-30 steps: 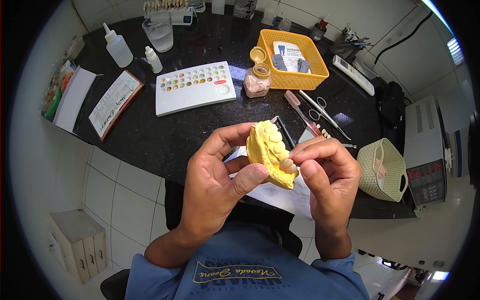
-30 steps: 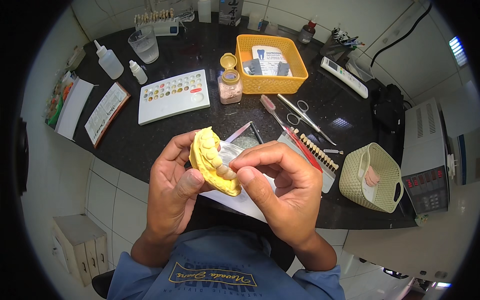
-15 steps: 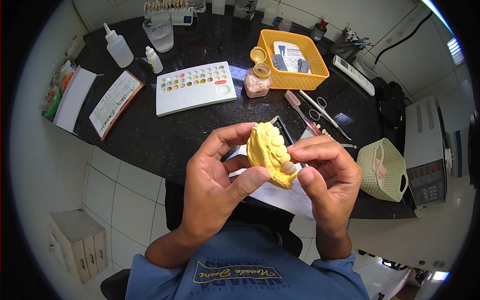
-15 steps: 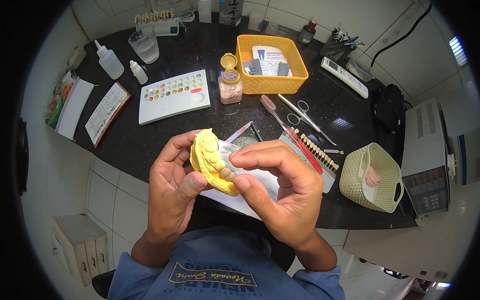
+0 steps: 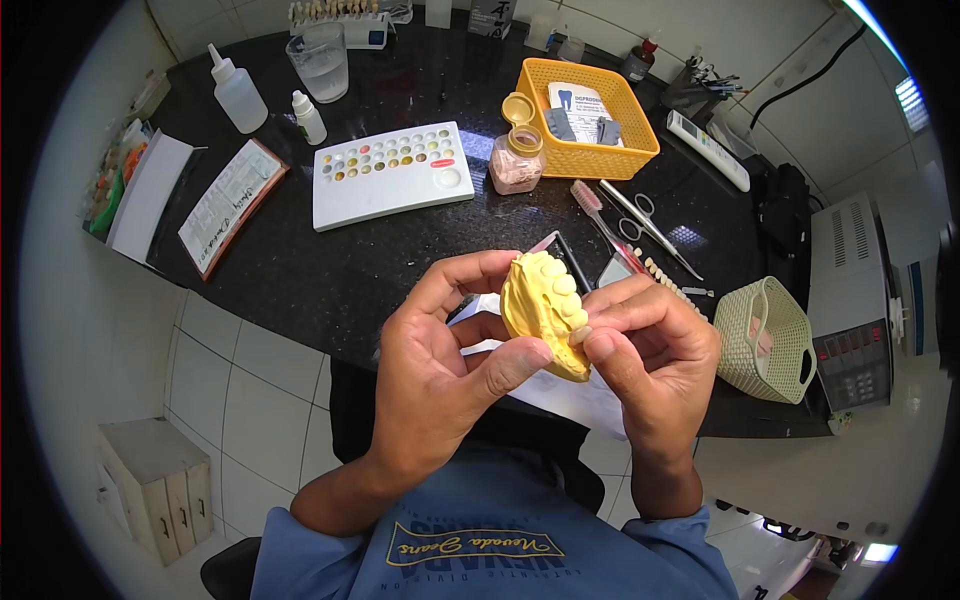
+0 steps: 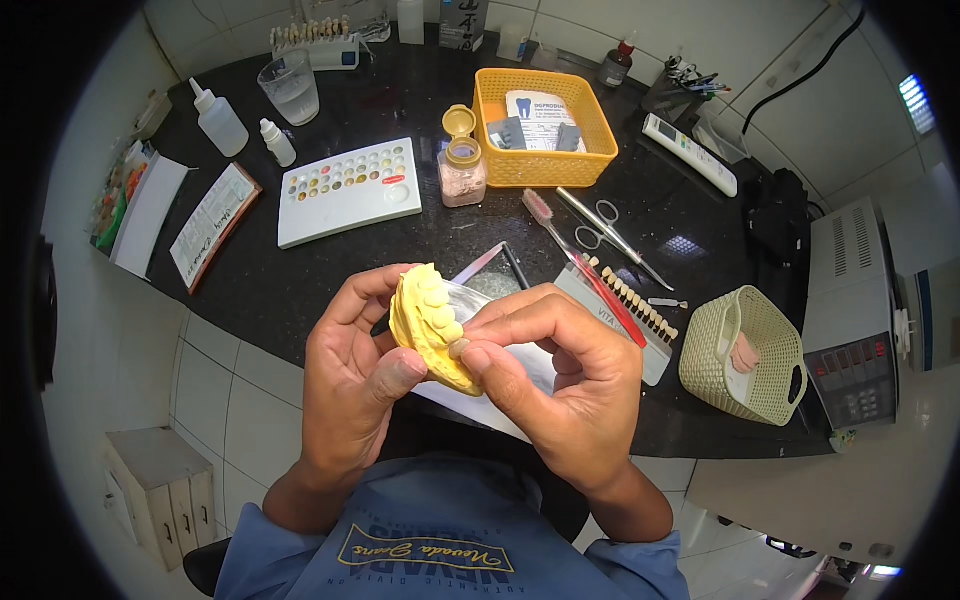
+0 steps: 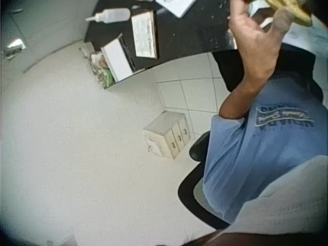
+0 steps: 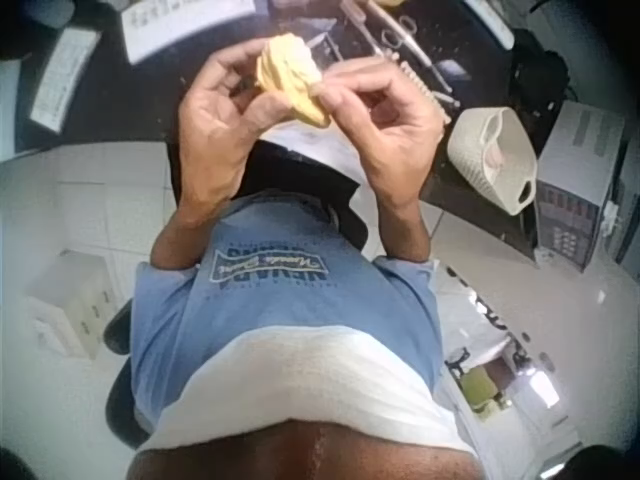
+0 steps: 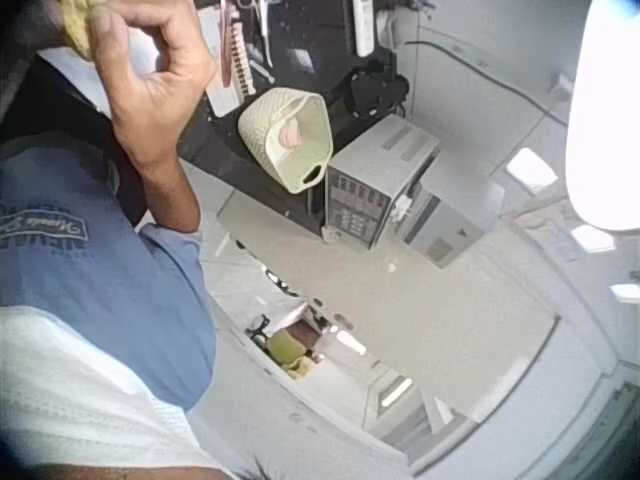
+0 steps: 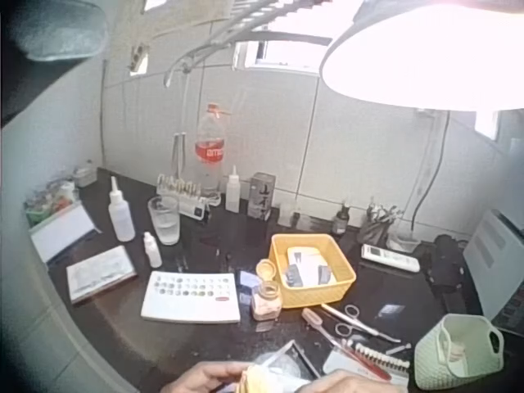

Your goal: Applying and shaping porcelain ceramic material on a dental crown prosthetic using a brush and liquid.

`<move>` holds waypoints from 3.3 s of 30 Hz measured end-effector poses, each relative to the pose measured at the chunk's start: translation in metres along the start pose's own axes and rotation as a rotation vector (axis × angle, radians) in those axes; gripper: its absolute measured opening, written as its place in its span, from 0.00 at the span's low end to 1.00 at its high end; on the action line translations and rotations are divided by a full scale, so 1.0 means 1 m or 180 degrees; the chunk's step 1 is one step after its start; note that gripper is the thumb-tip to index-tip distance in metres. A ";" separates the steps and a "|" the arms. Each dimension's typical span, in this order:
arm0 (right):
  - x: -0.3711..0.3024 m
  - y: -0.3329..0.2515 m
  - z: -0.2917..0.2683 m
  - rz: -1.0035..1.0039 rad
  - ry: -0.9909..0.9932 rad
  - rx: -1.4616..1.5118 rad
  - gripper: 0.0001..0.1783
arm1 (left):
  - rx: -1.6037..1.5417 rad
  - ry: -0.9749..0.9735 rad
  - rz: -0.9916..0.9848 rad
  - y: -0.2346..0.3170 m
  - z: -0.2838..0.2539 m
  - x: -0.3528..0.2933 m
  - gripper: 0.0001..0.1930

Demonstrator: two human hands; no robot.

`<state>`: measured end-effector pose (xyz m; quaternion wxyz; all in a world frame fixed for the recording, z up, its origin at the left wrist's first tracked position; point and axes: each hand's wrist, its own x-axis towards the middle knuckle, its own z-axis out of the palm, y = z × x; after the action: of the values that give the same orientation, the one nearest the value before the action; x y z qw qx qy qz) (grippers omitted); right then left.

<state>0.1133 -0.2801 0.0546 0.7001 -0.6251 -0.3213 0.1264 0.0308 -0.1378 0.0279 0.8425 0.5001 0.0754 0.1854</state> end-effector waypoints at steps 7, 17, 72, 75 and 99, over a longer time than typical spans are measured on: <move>-0.001 -0.001 0.000 0.0093 0.0186 0.0126 0.06 | -0.0154 -0.0152 -0.0503 0.002 0.003 -0.001 0.34; 0.000 -0.003 -0.001 0.0052 0.0092 -0.0030 0.05 | -0.0142 0.0025 -0.0203 -0.001 0.004 0.000 0.30; -0.023 0.021 -0.007 -0.0839 0.0170 -0.1028 0.39 | -0.1449 -0.0455 -0.0692 -0.016 0.001 -0.006 0.31; -0.017 0.016 -0.009 -0.0970 0.0036 -0.1699 0.52 | -0.1837 -0.0787 -0.0931 -0.019 -0.004 -0.008 0.25; -0.011 0.015 0.007 -0.1906 0.0109 -0.2294 0.36 | -0.1349 -0.0794 -0.1218 -0.008 -0.010 -0.013 0.30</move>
<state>0.1036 -0.2779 0.0366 0.4492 -0.7102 -0.4993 -0.2112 0.0180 -0.1384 0.0157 0.9504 0.3089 0.0238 -0.0278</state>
